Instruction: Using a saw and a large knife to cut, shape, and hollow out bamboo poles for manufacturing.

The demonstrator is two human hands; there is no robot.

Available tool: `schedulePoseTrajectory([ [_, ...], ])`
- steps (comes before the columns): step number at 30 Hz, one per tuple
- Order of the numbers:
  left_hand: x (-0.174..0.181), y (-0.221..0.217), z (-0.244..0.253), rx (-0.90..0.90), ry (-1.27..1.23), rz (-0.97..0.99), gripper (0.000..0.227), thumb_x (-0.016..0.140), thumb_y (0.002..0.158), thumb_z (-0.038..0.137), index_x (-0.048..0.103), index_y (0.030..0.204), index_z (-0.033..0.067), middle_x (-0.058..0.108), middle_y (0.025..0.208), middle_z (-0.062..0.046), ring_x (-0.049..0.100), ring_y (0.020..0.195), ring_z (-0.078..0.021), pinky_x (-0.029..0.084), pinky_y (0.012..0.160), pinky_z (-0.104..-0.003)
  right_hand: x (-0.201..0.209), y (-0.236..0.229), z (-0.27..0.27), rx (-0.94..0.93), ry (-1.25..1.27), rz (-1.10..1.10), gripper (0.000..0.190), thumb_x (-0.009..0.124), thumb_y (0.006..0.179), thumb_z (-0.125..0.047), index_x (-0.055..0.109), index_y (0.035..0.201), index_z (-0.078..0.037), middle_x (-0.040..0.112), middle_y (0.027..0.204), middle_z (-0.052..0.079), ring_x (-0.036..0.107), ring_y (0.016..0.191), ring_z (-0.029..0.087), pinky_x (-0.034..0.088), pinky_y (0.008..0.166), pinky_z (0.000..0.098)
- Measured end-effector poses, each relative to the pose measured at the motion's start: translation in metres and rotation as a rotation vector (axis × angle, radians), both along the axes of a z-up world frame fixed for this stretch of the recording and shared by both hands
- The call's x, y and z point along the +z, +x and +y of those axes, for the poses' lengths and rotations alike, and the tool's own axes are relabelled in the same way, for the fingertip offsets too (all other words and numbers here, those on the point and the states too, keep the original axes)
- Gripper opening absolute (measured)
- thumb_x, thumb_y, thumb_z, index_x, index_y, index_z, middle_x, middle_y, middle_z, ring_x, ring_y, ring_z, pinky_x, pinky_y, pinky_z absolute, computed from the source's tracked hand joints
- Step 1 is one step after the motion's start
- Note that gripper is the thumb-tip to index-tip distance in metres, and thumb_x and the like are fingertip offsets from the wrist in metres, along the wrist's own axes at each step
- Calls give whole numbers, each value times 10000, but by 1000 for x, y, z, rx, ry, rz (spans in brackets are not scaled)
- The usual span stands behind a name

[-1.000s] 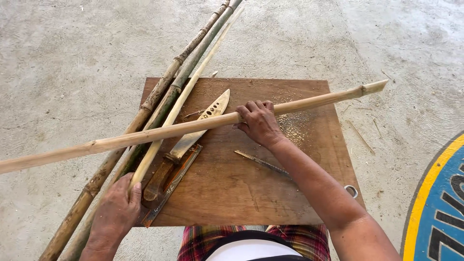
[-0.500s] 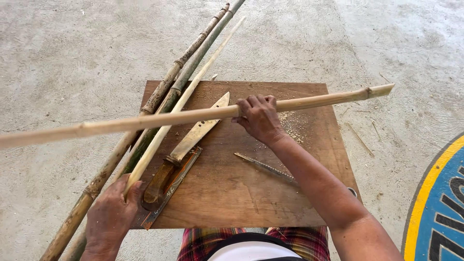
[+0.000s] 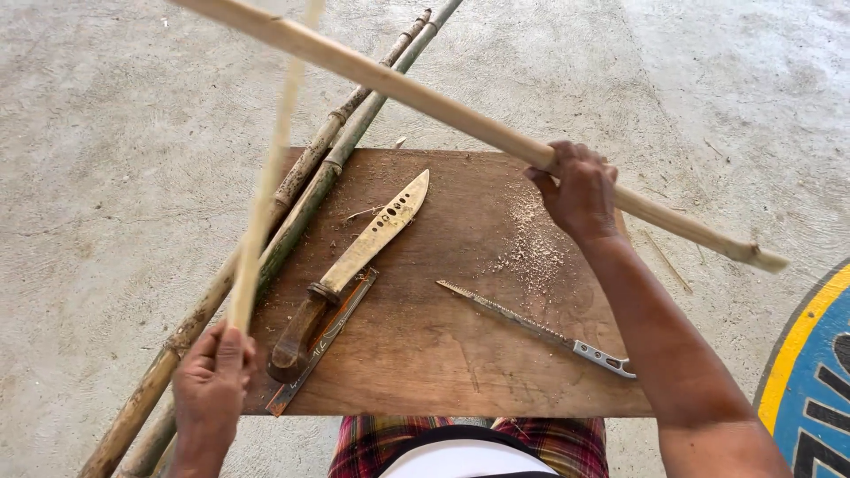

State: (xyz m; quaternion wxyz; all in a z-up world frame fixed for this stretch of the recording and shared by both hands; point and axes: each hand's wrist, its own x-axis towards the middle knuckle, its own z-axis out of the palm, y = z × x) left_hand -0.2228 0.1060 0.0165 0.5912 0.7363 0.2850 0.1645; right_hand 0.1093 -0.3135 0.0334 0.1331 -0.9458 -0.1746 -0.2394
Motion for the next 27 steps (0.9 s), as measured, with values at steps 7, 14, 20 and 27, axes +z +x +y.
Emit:
schedulePoseTrajectory([
  [7,32,-3,36,274,-75,-154,319,490,1175,328,580,1010,71,606,791,-40,487,524,-79,372,360,-230,-22,-5,-48,-115,46,75,365,699,978,-472,642,1111,-138,658,875,58,615,800,241,440,804,501],
  [14,-21,-70,123,429,375,-243,298,518,1233,261,559,1079,9,562,788,-58,530,627,-98,438,500,-248,-51,-20,-71,-44,-146,290,421,644,988,-519,649,1194,-152,658,870,50,588,727,212,478,778,450],
  [20,-6,-77,111,311,662,-172,253,528,1191,189,596,1204,-54,602,804,-100,587,667,-114,470,568,-234,-41,-41,-30,114,-326,295,405,658,940,-516,661,1214,-217,662,929,26,605,836,198,489,805,401],
  [27,28,5,69,-29,1295,-138,371,639,1136,351,690,1338,44,747,960,-160,705,648,-173,553,480,-275,-60,-40,-22,149,-262,290,506,734,873,-479,598,1292,-230,620,1182,34,553,1160,225,412,1034,462],
])
